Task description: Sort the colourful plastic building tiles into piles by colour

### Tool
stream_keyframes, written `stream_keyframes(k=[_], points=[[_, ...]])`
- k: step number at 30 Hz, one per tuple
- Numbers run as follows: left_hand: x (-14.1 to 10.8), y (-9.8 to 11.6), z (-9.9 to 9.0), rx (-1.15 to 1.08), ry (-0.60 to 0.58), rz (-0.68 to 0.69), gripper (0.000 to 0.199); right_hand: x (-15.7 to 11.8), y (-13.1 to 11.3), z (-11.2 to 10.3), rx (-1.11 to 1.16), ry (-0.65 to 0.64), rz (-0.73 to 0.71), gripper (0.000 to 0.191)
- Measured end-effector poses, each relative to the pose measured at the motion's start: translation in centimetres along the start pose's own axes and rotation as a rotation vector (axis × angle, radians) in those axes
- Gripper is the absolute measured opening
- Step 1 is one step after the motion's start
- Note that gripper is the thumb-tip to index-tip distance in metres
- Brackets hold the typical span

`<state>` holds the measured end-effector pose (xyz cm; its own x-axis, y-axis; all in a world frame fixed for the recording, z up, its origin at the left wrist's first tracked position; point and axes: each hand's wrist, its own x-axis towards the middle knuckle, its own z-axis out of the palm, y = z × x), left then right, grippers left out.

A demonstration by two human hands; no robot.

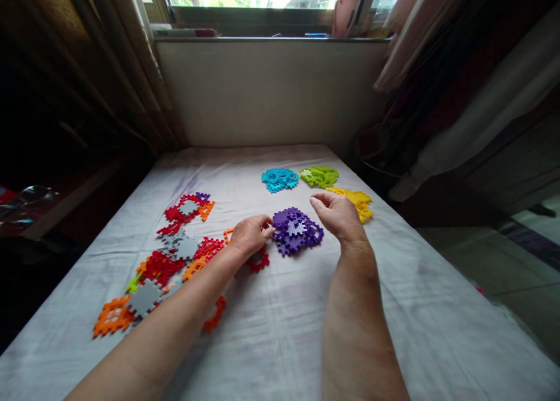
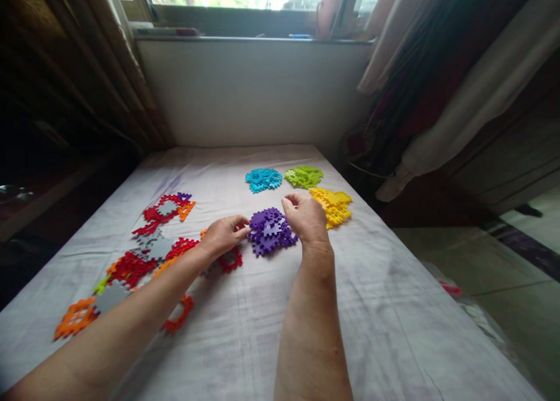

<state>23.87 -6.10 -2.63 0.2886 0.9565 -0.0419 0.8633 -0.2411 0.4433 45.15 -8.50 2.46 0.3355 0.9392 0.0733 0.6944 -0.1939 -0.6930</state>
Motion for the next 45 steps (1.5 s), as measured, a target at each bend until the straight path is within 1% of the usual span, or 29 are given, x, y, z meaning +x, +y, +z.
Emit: stream_keyframes(k=[2, 4, 7, 9, 12, 16, 19, 20, 22, 25, 33, 36, 40, 45], points=[[0.3, -1.0, -0.9, 0.046, 0.014, -0.014, 0.023, 0.0, 0.0, 0.0, -0.006, -0.003, -0.007, 0.027], [1.0, -2.7, -2.4, 0.111, 0.038, -0.043, 0.026, -0.1, -0.1, 0.1, -0.01, -0.007, -0.01, 0.028], [2.6, -6.1, -5.2, 0.239, 0.093, -0.1, 0.036, -0.2, -0.5, 0.3, -0.009, -0.027, -0.004, 0.028], [3.7, -8.5, -7.0, 0.317, 0.104, -0.126, 0.044, -0.2, -0.6, 0.6, -0.008, -0.047, 0.002, 0.028], [4.3, -11.5, -8.7, 0.399, 0.074, -0.167, 0.047, -0.1, -0.4, 0.9, -0.012, -0.06, 0.009, 0.027], [3.6, -13.7, -9.7, 0.465, -0.01, -0.186, 0.041, 0.0, 0.0, 1.1, -0.031, -0.044, 0.005, 0.027], [3.1, -14.7, -10.4, 0.517, -0.045, -0.25, 0.05, -0.2, -0.3, 1.3, -0.049, -0.044, -0.005, 0.026], [3.1, -15.0, -10.7, 0.517, -0.04, -0.284, 0.053, -0.2, -0.5, 1.4, -0.057, -0.05, -0.007, 0.026], [3.5, -15.6, -11.1, 0.487, -0.005, -0.331, 0.051, -0.3, -0.8, 1.4, -0.072, -0.065, -0.007, 0.026], [4.5, -16.3, -11.4, 0.457, 0.037, -0.306, 0.043, -0.3, -0.9, 1.4, -0.083, -0.079, 0.001, 0.027], [7.1, -17.2, -11.0, 0.406, -0.043, -0.288, 0.038, -0.1, -0.2, 1.6, -0.08, -0.059, -0.005, 0.028], [7.4, -17.3, -11.1, 0.388, -0.06, -0.27, 0.037, -0.1, -0.2, 1.6, -0.081, -0.056, -0.007, 0.027], [7.3, -17.3, -11.3, 0.374, -0.071, -0.243, 0.045, -0.1, -0.1, 1.5, -0.065, -0.046, -0.017, 0.026], [7.3, -17.5, -12.2, 0.32, -0.083, -0.241, 0.032, 0.0, 0.1, 1.5, -0.071, -0.054, -0.009, 0.026]])
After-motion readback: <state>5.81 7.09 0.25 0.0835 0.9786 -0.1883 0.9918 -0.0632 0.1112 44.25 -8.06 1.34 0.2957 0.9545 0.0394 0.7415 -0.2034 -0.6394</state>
